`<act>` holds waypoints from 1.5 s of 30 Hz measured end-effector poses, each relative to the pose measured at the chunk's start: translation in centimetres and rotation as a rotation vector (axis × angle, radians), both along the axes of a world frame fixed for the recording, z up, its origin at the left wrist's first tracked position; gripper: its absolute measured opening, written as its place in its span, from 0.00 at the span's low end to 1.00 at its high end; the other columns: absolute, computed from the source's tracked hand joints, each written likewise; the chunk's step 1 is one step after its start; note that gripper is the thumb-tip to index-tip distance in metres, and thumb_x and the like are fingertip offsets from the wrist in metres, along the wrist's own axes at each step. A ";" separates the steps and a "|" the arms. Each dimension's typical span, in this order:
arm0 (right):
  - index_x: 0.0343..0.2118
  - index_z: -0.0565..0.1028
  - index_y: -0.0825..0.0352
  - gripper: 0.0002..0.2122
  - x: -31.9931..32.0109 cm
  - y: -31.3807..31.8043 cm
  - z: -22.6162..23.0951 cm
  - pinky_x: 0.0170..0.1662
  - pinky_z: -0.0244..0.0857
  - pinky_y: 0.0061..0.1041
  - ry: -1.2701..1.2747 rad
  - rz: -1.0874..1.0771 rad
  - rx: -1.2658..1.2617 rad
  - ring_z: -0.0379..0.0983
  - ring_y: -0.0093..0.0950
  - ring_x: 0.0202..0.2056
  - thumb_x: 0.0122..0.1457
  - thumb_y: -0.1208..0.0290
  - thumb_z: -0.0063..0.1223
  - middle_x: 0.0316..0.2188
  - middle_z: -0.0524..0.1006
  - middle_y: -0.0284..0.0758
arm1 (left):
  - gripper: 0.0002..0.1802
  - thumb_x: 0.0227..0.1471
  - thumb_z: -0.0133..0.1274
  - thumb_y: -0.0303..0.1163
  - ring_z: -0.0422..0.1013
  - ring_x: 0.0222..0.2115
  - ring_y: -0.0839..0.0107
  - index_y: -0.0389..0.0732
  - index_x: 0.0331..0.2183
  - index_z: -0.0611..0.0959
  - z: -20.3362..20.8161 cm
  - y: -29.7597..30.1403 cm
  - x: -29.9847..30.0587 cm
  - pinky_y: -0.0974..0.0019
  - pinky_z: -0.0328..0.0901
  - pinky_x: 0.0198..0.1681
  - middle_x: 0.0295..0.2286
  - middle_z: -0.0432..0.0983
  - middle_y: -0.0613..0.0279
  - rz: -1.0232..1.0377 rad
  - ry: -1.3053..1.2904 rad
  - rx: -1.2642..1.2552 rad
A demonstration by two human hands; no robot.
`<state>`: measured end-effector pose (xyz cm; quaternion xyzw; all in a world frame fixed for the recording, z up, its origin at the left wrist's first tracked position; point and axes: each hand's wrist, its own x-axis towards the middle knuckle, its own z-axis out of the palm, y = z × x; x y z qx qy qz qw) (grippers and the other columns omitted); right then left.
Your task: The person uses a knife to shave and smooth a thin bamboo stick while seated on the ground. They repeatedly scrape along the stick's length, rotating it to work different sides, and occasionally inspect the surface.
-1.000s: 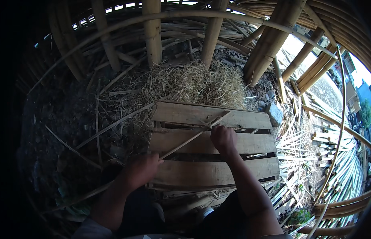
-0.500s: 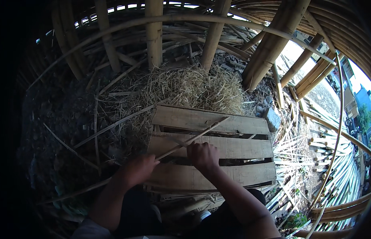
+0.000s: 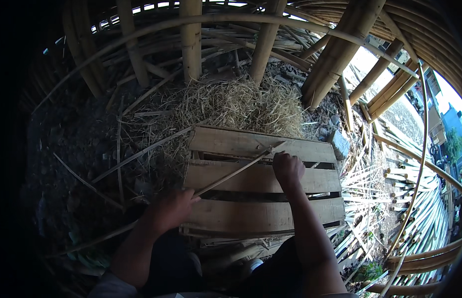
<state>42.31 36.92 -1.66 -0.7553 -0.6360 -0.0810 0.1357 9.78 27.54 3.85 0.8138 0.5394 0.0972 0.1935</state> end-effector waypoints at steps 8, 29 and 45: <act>0.16 0.79 0.63 0.20 -5.1 -2.8 -0.1 0.26 0.75 0.47 0.069 0.331 -0.090 0.80 0.48 0.21 0.63 0.61 0.45 0.16 0.78 0.47 | 0.19 0.65 0.49 0.46 0.79 0.29 0.49 0.41 0.31 0.79 -1.3 0.5 -0.7 0.49 0.73 0.32 0.25 0.79 0.48 0.014 0.036 -0.050; 0.19 0.79 0.66 0.19 -2.3 -1.5 -1.2 0.30 0.74 0.49 0.117 0.106 -0.033 0.79 0.52 0.24 0.63 0.62 0.47 0.22 0.79 0.52 | 0.20 0.65 0.49 0.46 0.78 0.33 0.44 0.37 0.33 0.79 0.7 0.6 -1.2 0.46 0.71 0.38 0.29 0.80 0.42 0.055 0.052 -0.158; 0.28 0.80 0.68 0.17 -1.3 -1.5 5.5 0.27 0.75 0.39 -0.139 -0.099 -0.067 0.81 0.43 0.24 0.68 0.63 0.44 0.22 0.81 0.43 | 0.19 0.66 0.49 0.42 0.76 0.34 0.38 0.33 0.32 0.78 4.5 0.0 -0.9 0.43 0.69 0.37 0.28 0.78 0.37 0.164 -0.078 -0.156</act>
